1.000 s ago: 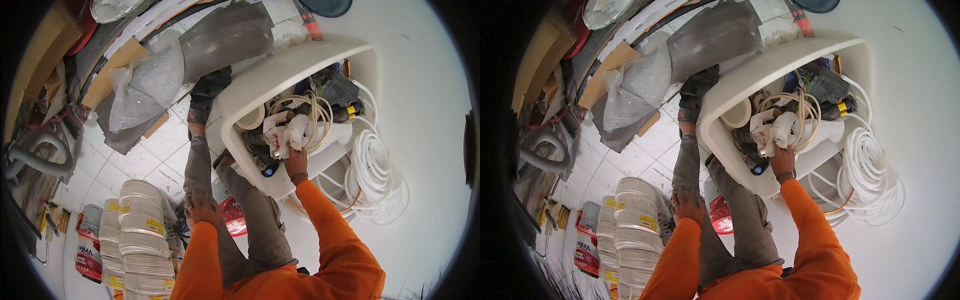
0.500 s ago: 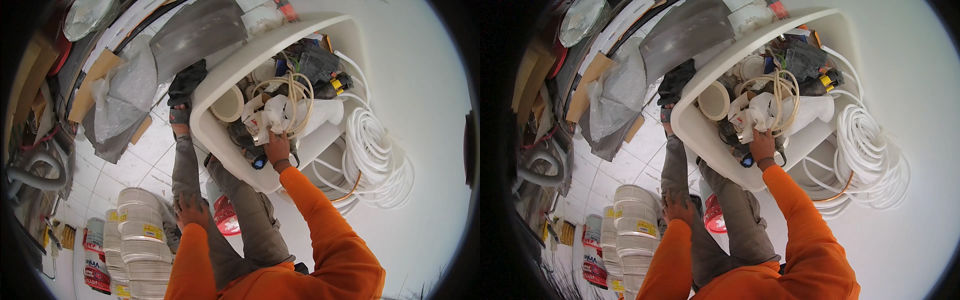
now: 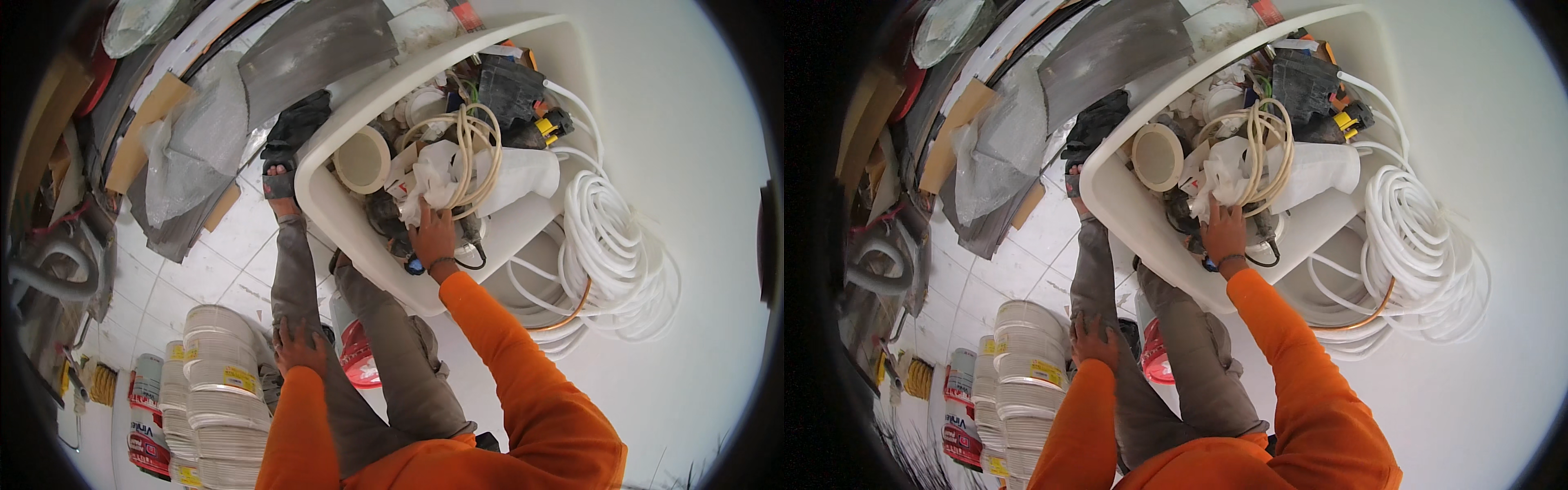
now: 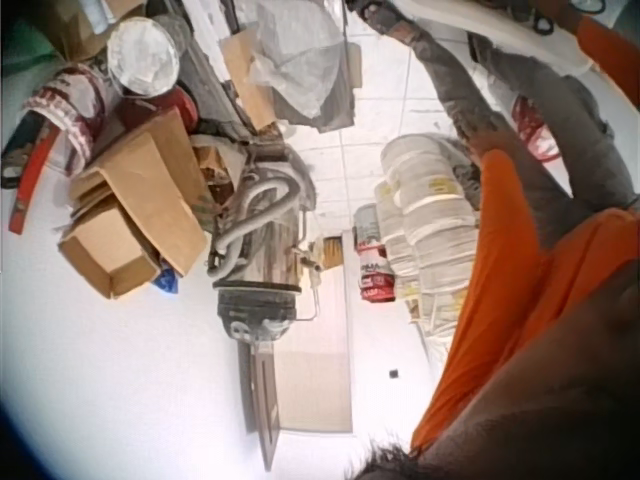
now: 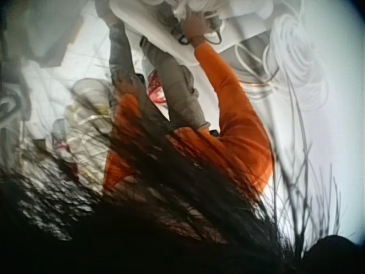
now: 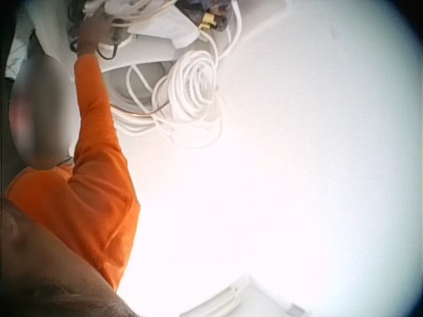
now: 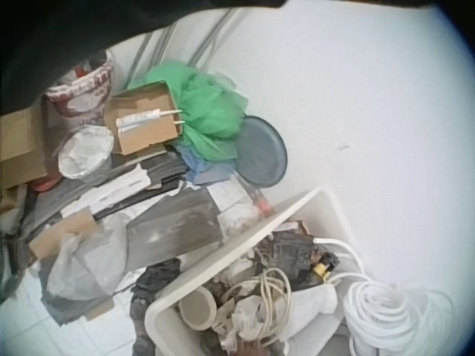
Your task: The person uses a sanding block to smooth the edges of a metal cabinet hinge plate on a wooden surface. They then use a hammer to tap the hinge plate into place. Finally, the person walks to a storage area and rummages through a bin of supplies.
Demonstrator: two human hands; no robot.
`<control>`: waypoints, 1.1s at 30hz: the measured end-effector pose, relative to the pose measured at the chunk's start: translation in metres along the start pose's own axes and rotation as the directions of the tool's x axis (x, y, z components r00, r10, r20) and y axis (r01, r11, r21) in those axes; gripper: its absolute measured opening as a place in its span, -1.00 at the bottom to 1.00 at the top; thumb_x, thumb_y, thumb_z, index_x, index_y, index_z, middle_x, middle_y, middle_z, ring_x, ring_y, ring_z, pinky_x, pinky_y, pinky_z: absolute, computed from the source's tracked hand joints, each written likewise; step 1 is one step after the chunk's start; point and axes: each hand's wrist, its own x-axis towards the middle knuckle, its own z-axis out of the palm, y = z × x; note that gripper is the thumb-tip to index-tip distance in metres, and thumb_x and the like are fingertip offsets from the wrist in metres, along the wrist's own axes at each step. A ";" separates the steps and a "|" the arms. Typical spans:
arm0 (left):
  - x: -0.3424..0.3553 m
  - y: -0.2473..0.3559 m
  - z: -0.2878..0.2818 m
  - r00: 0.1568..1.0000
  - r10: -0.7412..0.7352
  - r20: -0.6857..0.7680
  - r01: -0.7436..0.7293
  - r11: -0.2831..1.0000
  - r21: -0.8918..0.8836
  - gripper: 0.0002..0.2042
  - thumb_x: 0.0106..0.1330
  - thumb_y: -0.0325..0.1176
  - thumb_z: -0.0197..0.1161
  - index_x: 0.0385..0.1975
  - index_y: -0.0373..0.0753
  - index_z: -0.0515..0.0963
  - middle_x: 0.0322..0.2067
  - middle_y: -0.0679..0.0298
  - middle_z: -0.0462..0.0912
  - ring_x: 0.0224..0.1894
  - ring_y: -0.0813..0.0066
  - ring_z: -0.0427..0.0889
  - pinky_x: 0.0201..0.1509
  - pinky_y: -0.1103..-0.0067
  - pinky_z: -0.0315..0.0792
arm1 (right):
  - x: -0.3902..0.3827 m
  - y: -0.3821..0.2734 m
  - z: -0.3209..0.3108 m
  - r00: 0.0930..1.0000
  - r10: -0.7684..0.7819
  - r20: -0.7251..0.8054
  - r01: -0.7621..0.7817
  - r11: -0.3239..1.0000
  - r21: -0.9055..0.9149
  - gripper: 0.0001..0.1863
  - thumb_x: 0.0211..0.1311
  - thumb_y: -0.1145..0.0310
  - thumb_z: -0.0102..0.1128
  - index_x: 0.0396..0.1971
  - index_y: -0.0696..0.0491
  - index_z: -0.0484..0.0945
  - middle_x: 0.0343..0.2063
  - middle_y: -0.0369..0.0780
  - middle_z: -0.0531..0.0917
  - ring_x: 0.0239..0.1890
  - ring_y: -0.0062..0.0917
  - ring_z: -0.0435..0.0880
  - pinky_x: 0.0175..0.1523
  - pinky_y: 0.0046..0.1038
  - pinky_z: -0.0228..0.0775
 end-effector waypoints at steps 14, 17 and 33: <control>-0.031 -0.015 0.016 0.996 -0.055 -0.075 0.037 0.973 -0.226 -0.44 0.27 0.09 0.18 0.26 0.09 0.50 0.43 0.09 0.18 0.44 -0.07 0.21 0.41 0.12 0.30 | -0.157 0.007 0.008 0.965 -0.166 0.204 -0.052 0.641 0.766 -0.56 0.28 0.15 0.30 0.09 0.01 0.52 -0.07 0.01 0.71 -0.01 -0.16 0.72 0.07 -0.23 0.51; -0.041 -0.042 0.052 0.963 0.027 -0.267 -0.125 0.925 -0.359 -0.37 0.29 0.07 0.25 0.34 0.00 0.39 0.49 0.07 0.05 0.46 -0.06 0.17 0.44 0.19 0.27 | -0.202 0.049 0.000 0.934 -0.127 0.333 -0.129 0.750 0.649 -0.53 0.24 0.13 0.30 0.09 0.04 0.54 -0.22 -0.06 0.77 -0.10 -0.21 0.75 0.05 -0.29 0.53; -0.209 -0.300 0.062 0.909 -0.379 -0.176 0.004 0.430 -0.903 -0.55 0.26 -0.03 0.32 0.05 -0.16 0.64 -0.04 0.02 0.71 0.10 0.15 0.65 0.19 0.34 0.46 | -0.249 0.087 -0.079 0.941 -0.074 0.329 -0.215 0.620 0.755 -0.75 0.34 0.31 0.19 -0.03 0.03 0.57 -0.29 -0.22 0.77 -0.40 -0.44 0.76 -0.42 -0.40 0.54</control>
